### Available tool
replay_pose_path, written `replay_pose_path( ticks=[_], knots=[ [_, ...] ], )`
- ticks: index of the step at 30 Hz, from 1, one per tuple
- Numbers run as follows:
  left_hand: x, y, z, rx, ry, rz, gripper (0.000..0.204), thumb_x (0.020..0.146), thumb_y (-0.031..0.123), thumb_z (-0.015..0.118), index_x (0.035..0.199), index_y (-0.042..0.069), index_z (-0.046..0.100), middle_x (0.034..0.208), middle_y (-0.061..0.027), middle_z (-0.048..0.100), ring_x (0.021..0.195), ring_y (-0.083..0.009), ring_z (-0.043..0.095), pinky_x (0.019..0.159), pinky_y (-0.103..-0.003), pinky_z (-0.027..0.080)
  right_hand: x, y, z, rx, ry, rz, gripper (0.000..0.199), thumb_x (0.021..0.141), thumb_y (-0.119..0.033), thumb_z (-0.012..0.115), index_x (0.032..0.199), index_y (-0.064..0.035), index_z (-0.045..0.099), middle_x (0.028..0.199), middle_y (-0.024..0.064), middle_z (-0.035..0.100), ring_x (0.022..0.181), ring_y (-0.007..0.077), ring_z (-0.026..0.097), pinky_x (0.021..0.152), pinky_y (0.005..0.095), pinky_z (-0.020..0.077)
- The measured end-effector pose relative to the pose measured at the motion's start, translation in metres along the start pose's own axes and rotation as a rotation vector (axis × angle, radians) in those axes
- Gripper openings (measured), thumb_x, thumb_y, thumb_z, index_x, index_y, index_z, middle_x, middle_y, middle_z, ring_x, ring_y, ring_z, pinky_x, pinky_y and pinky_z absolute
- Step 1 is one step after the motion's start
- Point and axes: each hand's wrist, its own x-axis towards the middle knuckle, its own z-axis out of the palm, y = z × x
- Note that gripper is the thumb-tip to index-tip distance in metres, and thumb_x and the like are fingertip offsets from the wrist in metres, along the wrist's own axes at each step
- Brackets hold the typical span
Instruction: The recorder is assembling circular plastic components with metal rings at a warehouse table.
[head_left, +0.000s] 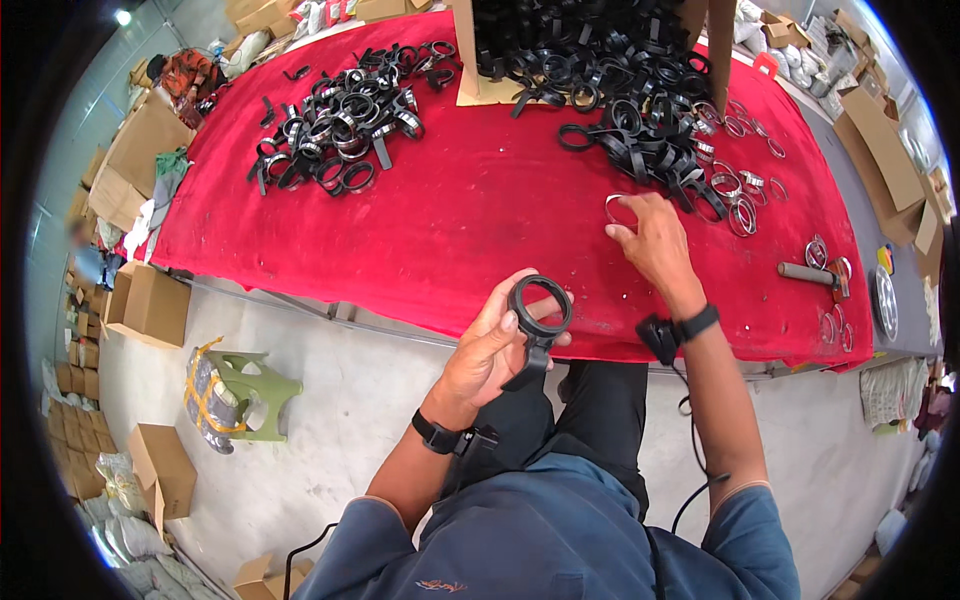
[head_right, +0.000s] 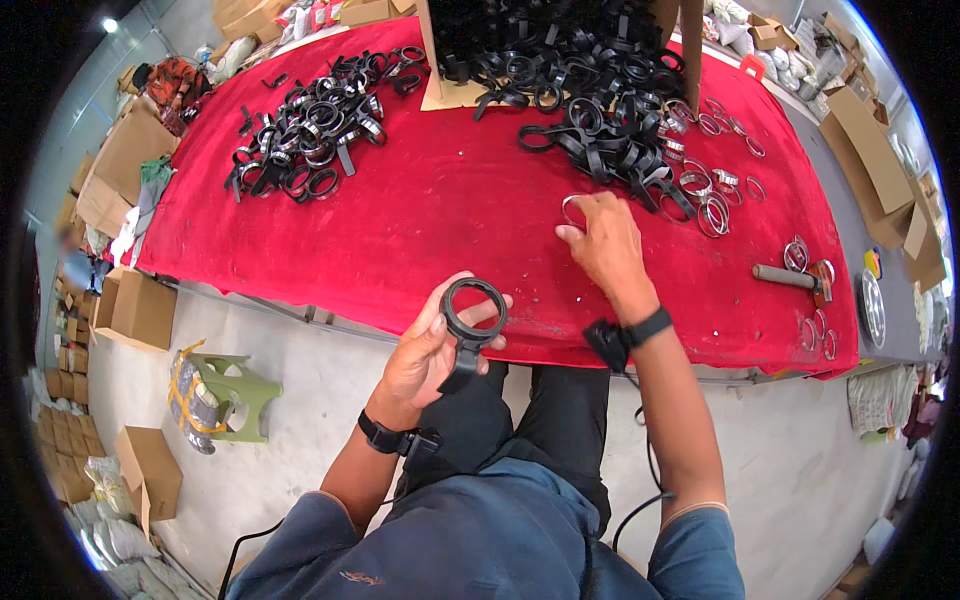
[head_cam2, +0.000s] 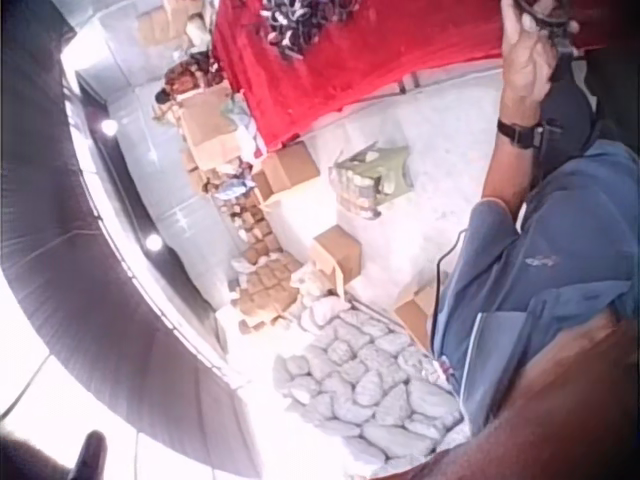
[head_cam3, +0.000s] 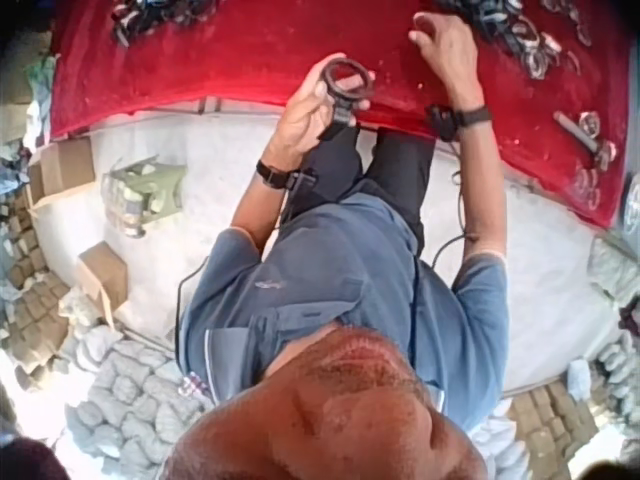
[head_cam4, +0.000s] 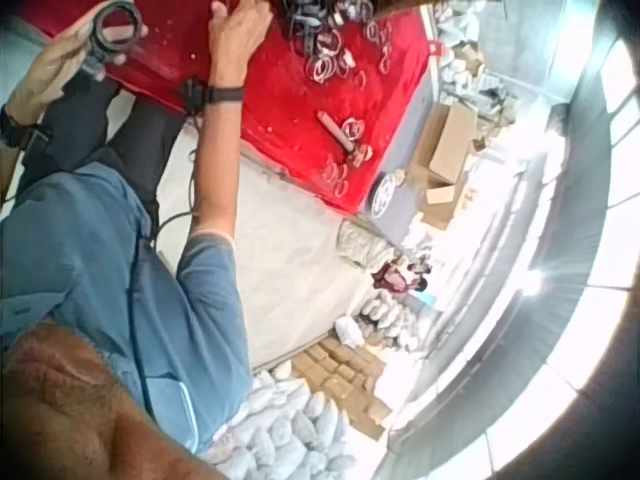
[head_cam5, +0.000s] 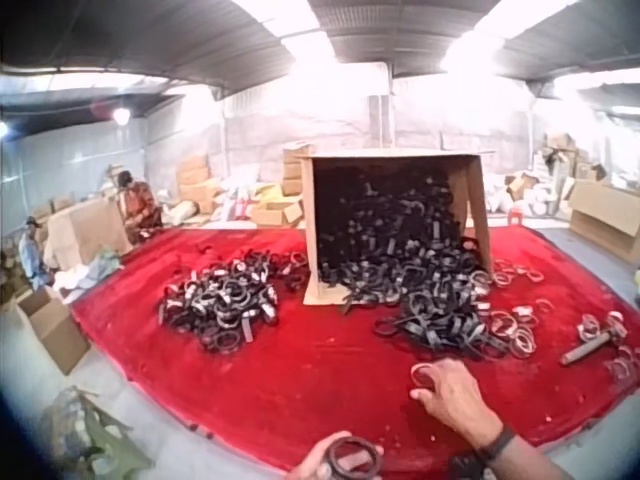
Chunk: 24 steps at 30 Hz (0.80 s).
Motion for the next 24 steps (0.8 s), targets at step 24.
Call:
replay_pose_path(
  ticks=[24],
  knots=[
    [-0.028,0.004,-0.006,-0.043,0.014,0.012,0.067,0.111,0.037,0.062,0.164,0.008,0.032,0.144,-0.0243,0.064,0.109,-0.0339,0.076,0.081,-0.037,0.065,-0.04,0.062,-0.03,-0.207,-0.126,0.277,0.048,0.094,-0.041,0.08,0.119,-0.0005,0.076,0.113,0.0257,0.075,0.106,0.0428,0.073,0.093,0.0531,0.0574]
  ],
)
